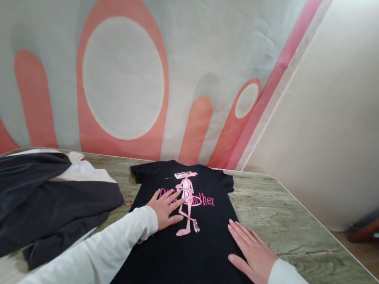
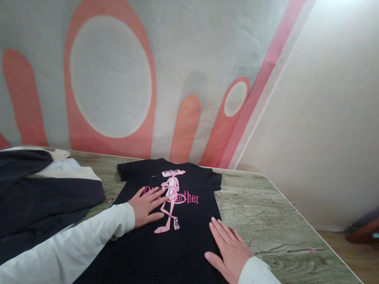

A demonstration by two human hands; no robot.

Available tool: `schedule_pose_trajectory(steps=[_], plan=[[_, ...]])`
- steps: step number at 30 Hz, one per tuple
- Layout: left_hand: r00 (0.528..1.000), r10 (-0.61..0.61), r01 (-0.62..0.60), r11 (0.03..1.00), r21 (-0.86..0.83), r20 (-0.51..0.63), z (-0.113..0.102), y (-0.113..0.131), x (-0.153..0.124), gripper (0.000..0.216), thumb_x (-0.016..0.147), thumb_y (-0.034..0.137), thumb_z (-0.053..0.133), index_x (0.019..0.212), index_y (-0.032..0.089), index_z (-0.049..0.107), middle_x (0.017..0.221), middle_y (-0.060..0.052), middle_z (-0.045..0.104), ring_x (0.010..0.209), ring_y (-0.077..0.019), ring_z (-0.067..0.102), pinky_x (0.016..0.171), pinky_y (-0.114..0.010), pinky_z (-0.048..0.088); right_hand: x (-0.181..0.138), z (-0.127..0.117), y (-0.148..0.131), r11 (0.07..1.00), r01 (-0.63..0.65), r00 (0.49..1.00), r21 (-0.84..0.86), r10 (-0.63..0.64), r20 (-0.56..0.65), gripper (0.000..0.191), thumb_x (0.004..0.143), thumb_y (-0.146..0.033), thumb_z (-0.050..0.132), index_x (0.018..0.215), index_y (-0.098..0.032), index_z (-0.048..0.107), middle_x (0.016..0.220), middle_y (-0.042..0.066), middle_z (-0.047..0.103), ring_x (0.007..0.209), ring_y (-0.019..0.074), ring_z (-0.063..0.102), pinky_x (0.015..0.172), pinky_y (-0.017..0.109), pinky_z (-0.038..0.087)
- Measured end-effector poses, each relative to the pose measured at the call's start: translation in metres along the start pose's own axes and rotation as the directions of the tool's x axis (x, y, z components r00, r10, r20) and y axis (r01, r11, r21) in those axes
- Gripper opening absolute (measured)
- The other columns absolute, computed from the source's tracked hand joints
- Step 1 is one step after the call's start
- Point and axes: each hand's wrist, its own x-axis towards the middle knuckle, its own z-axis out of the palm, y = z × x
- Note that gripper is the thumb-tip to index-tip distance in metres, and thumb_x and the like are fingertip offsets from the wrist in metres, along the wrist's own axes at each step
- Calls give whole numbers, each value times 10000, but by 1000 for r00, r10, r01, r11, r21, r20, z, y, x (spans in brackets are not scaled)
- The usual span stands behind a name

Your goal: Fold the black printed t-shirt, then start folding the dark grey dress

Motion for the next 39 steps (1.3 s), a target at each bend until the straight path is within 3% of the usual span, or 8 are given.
schedule_pose_trajectory(steps=[4, 8, 12, 17, 25, 29, 33, 39], plan=[[1000, 3, -3, 1000, -4, -1, 0, 1, 0, 607, 801, 641, 174, 1326, 340, 223, 1413, -28, 188, 1271, -296, 171, 963, -570, 113, 4, -2, 29, 956, -178, 969, 231, 211, -125, 391, 799, -408, 420, 1099, -173, 506, 1168, 120, 513, 1059, 228, 487, 915, 403, 385], [1000, 0, 0, 1000, -3, -2, 0, 1, 0, 603, 801, 639, 186, 1325, 342, 226, 1411, -27, 195, 1269, -293, 181, 966, -568, 108, 8, -2, 38, 725, -344, 878, 597, 474, -70, 409, 725, -402, 507, 1061, -183, 421, 941, 74, 577, 703, 159, 596, 588, 307, 514], [1000, -1, 1, 1000, -15, -10, -1, 1, -1, 595, 804, 633, 200, 1322, 343, 234, 1410, -24, 199, 1271, -290, 176, 969, -562, 111, 10, -4, 28, 440, -492, 799, 751, 570, 190, 480, 697, -485, 518, 1066, -206, 392, 643, -27, 551, 346, 83, 453, 260, 197, 321], [1000, -3, 3, 1000, -21, -13, -1, 1, -1, 595, 803, 630, 217, 1322, 340, 239, 1410, -23, 200, 1270, -295, 174, 971, -559, 108, 12, -1, 28, 239, -577, 741, 781, 554, 378, 467, 674, -508, 535, 1022, -207, 457, 439, -87, 442, 270, 60, 370, 272, 166, 232], [1000, -10, 10, 1000, -5, -3, -1, 1, -1, 593, 803, 636, 199, 1317, 343, 249, 1408, -25, 206, 1270, -289, 179, 965, -565, 124, 6, -5, 40, 568, -451, 862, 689, 476, 172, 396, 665, -445, 573, 971, -214, 473, 479, -73, 479, 436, 113, 492, 439, 230, 381], [1000, -6, 6, 1000, -12, -7, -1, 1, -1, 599, 801, 638, 199, 1318, 340, 245, 1408, -29, 206, 1269, -291, 181, 964, -566, 121, 2, 1, 43, 707, -456, 879, 540, 451, 152, 330, 674, -396, 581, 904, -195, 454, 401, -123, 325, 345, 80, 374, 383, 206, 307], [1000, -7, 7, 1000, -16, -18, -4, 2, -2, 592, 808, 625, 213, 1319, 330, 250, 1406, -36, 212, 1268, -290, 187, 972, -558, 109, 0, 1, 42, 754, -491, 869, 436, 459, 185, 317, 749, -442, 478, 950, -201, 434, 433, -101, 389, 316, 90, 369, 355, 231, 323], [998, 66, -66, 997, -27, -18, -6, 14, -2, 602, 812, 612, 228, 1325, 297, 250, 1411, -42, 194, 1272, -268, 184, 986, -532, 130, 21, -12, 28, 960, -205, 963, 189, 233, -139, 343, 815, -391, 383, 1074, -187, 479, 963, 86, 583, 903, 202, 550, 813, 377, 429]])
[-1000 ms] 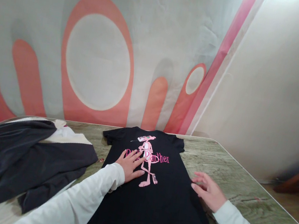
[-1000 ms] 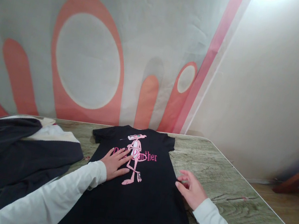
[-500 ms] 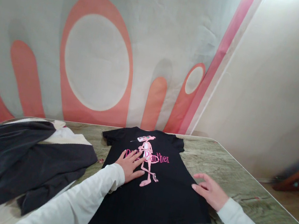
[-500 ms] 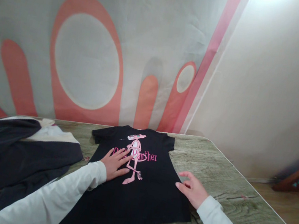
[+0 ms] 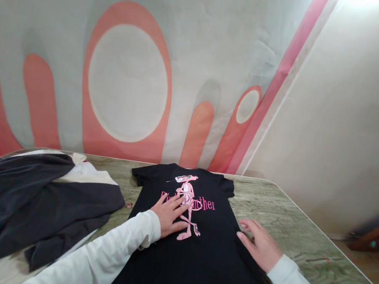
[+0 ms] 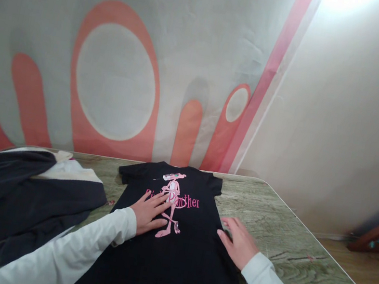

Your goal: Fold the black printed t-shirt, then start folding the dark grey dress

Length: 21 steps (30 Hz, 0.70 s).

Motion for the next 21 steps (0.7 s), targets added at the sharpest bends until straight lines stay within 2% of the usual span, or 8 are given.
schedule_pose_trajectory(steps=[3, 5, 7, 11, 16, 19, 21], plan=[[1000, -2, 2, 1000, 6, 14, 6, 11, -1, 607, 806, 615, 239, 1318, 290, 271, 1402, -41, 226, 1267, -267, 199, 992, -517, 139, 22, 11, -18, 980, 195, 977, -41, -190, 92, 504, 831, -415, 354, 1272, -172, 352, 1311, 107, 379, 1217, 211, 316, 997, 393, 280], [1000, -3, 3, 1000, 14, -3, 10, 15, -2, 612, 802, 624, 231, 1313, 291, 282, 1399, -39, 235, 1266, -270, 199, 997, -518, 121, 38, 22, -26, 963, 258, 955, -78, -241, 174, 588, 836, -468, 317, 1330, -155, 265, 1380, 102, 274, 1273, 207, 203, 1031, 392, 220], [1000, -4, 4, 1000, 14, -20, 12, 17, -4, 616, 801, 629, 223, 1311, 290, 288, 1400, -39, 231, 1266, -271, 199, 997, -519, 119, 52, 32, -28, 953, 273, 944, -130, -240, 226, 627, 835, -518, 271, 1344, -152, 242, 1400, 95, 229, 1285, 207, 163, 1039, 393, 193], [1000, -4, 5, 1000, 13, -23, 12, 16, -5, 623, 795, 637, 223, 1311, 292, 283, 1403, -34, 224, 1267, -267, 196, 994, -518, 129, 71, 43, -9, 948, 182, 967, -260, -125, 221, 659, 828, -571, 196, 1346, -165, 241, 1405, 75, 215, 1286, 206, 163, 1044, 411, 148], [1000, -1, 1, 1000, 17, -25, 12, 17, -5, 637, 794, 642, 211, 1316, 283, 277, 1398, -44, 235, 1268, -275, 189, 992, -525, 119, 81, 43, 21, 935, 6, 977, -354, 70, 200, 675, 813, -598, 163, 1346, -190, 238, 1413, 55, 189, 1277, 208, 195, 1035, 433, 146], [999, -4, 5, 1000, 15, -41, 13, 17, -6, 632, 796, 638, 207, 1311, 281, 291, 1394, -47, 246, 1264, -286, 196, 989, -528, 121, 87, 39, 23, 936, -57, 965, -349, 141, 219, 704, 802, -618, 156, 1335, -172, 269, 1408, 69, 204, 1275, 225, 201, 1021, 446, 173], [999, -3, 4, 1000, 14, -53, 14, 17, -6, 628, 794, 638, 216, 1309, 286, 295, 1393, -43, 250, 1261, -289, 204, 989, -527, 123, 92, 35, 17, 945, -51, 968, -323, 126, 217, 720, 798, -625, 158, 1334, -158, 274, 1407, 78, 204, 1277, 230, 192, 1017, 430, 188]])
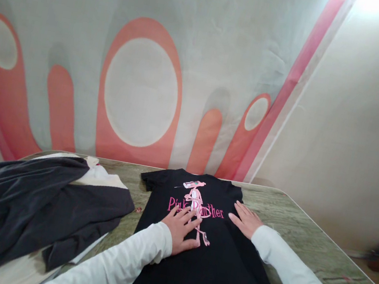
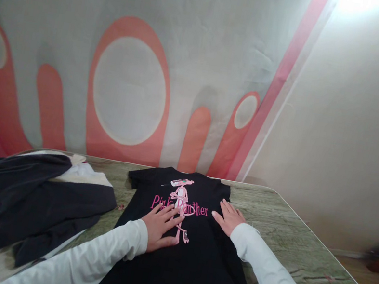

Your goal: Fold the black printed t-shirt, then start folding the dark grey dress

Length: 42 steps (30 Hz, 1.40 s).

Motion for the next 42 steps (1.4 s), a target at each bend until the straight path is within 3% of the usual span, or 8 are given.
schedule_pose_trajectory(steps=[11, 16, 20, 25, 31, 36, 39, 42], plan=[[1000, -7, 7, 1000, 0, 1, 2, -1, 1, 633, 788, 644, 217, 1309, 292, 292, 1394, -45, 247, 1266, -291, 190, 987, -538, 119, 50, -2, -47, 960, 280, 958, 29, -281, 54, 723, 791, -645, 156, 1362, -203, 180, 1427, 26, 136, 1294, 210, 121, 1036, 388, 118], [1000, -8, 8, 1000, 0, 15, 1, -2, 0, 637, 785, 640, 231, 1312, 286, 286, 1396, -50, 241, 1264, -299, 191, 984, -550, 118, 94, 7, -10, 999, 39, 999, -7, -38, 13, 638, 825, -590, 148, 1357, -239, 185, 1426, -2, 146, 1292, 183, 132, 1028, 399, 128], [1000, -5, 5, 1000, -12, 14, 0, -1, 0, 633, 784, 636, 238, 1312, 290, 284, 1397, -48, 238, 1260, -301, 199, 981, -557, 120, 116, 9, 13, 991, -132, 991, -3, 132, -18, 683, 820, -594, 107, 1346, -177, 233, 1420, 54, 168, 1282, 232, 160, 1009, 470, 138], [1000, 1, -1, 999, -42, 15, -5, 0, -3, 635, 779, 648, 228, 1309, 302, 283, 1399, -40, 233, 1261, -302, 195, 977, -559, 126, 124, 22, 11, 993, -120, 991, 12, 121, -56, 709, 817, -590, 129, 1360, -137, 179, 1430, 55, 122, 1292, 207, 131, 1034, 383, 148], [999, -18, 19, 1000, -22, 35, -9, 3, -5, 630, 783, 642, 238, 1309, 299, 283, 1405, -41, 219, 1261, -297, 193, 983, -549, 103, 111, 37, 35, 989, -148, 987, 15, 149, -54, 624, 853, -465, 214, 1272, -25, 360, 1369, 161, 275, 1258, 244, 240, 1024, 361, 188], [999, -7, 8, 999, -37, 31, -8, 2, -4, 635, 784, 641, 228, 1314, 295, 271, 1396, -55, 241, 1260, -300, 195, 967, -573, 111, 107, 23, 64, 989, -148, 987, 5, 148, -59, 446, 860, -339, 289, 1142, -84, 522, 1235, 157, 470, 1130, 251, 436, 930, 367, 322], [1000, -11, 12, 999, -34, 17, -4, 1, -3, 631, 781, 634, 251, 1308, 288, 288, 1393, -62, 246, 1258, -308, 198, 965, -583, 102, 117, 12, 66, 991, -131, 990, 10, 131, -58, 334, 837, -269, 358, 988, -132, 624, 1048, 133, 606, 978, 239, 552, 847, 343, 384], [1000, -25, 25, 999, -26, 8, -1, 1, -1, 626, 779, 631, 259, 1304, 290, 296, 1391, -59, 252, 1259, -310, 194, 965, -589, 90, 132, 12, 59, 995, -92, 992, 28, 94, -80, 297, 810, -250, 419, 998, -152, 627, 1061, 109, 608, 1008, 221, 538, 872, 306, 372]])
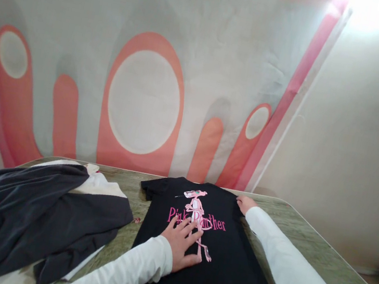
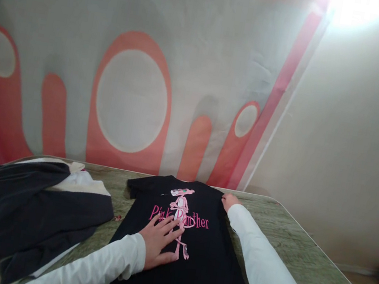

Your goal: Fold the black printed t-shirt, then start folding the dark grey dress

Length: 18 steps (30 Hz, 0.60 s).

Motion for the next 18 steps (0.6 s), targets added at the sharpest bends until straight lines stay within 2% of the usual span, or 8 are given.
schedule_pose_trajectory(steps=[3, 7, 10, 14, 18], plan=[[1000, -1, 1, 1000, 6, 0, 0, 1, 0, 623, 783, 628, 252, 1306, 291, 293, 1389, -59, 257, 1257, -309, 202, 965, -589, 88, 9, 12, -7, 1000, 12, 1000, 22, -11, -23, 374, 798, -299, 446, 1114, -136, 561, 1213, 112, 508, 1131, 215, 443, 942, 299, 321], [1000, 1, -1, 1000, 12, -2, -1, 2, 0, 619, 788, 625, 242, 1306, 289, 296, 1389, -56, 259, 1258, -308, 199, 969, -584, 83, 10, 23, -6, 999, -22, 998, 48, 25, -56, 448, 821, -314, 400, 1221, -121, 457, 1322, 117, 379, 1205, 227, 347, 979, 368, 277], [1000, -3, 3, 1000, 8, -3, -1, 1, 0, 618, 787, 630, 238, 1305, 298, 295, 1389, -55, 258, 1257, -306, 204, 966, -589, 83, 9, 18, 1, 997, -29, 996, 71, 35, -87, 396, 822, -284, 395, 1185, -164, 497, 1286, 85, 436, 1179, 222, 385, 954, 381, 311], [1000, 0, 0, 1000, 12, 4, 1, 1, 1, 625, 782, 633, 248, 1309, 300, 284, 1395, -55, 243, 1256, -308, 205, 965, -591, 80, 4, 2, 10, 994, -55, 988, 94, 67, -137, 314, 805, -181, 389, 1030, -167, 607, 1107, 75, 586, 1031, 185, 519, 878, 298, 383], [1000, -2, 2, 1000, 12, 5, 1, 1, 1, 626, 788, 635, 222, 1311, 296, 281, 1394, -56, 245, 1261, -303, 194, 966, -585, 85, -11, -5, 16, 990, -91, 982, 111, 108, -154, 246, 776, -228, 464, 929, -162, 646, 917, 75, 651, 838, 184, 596, 748, 281, 445]])
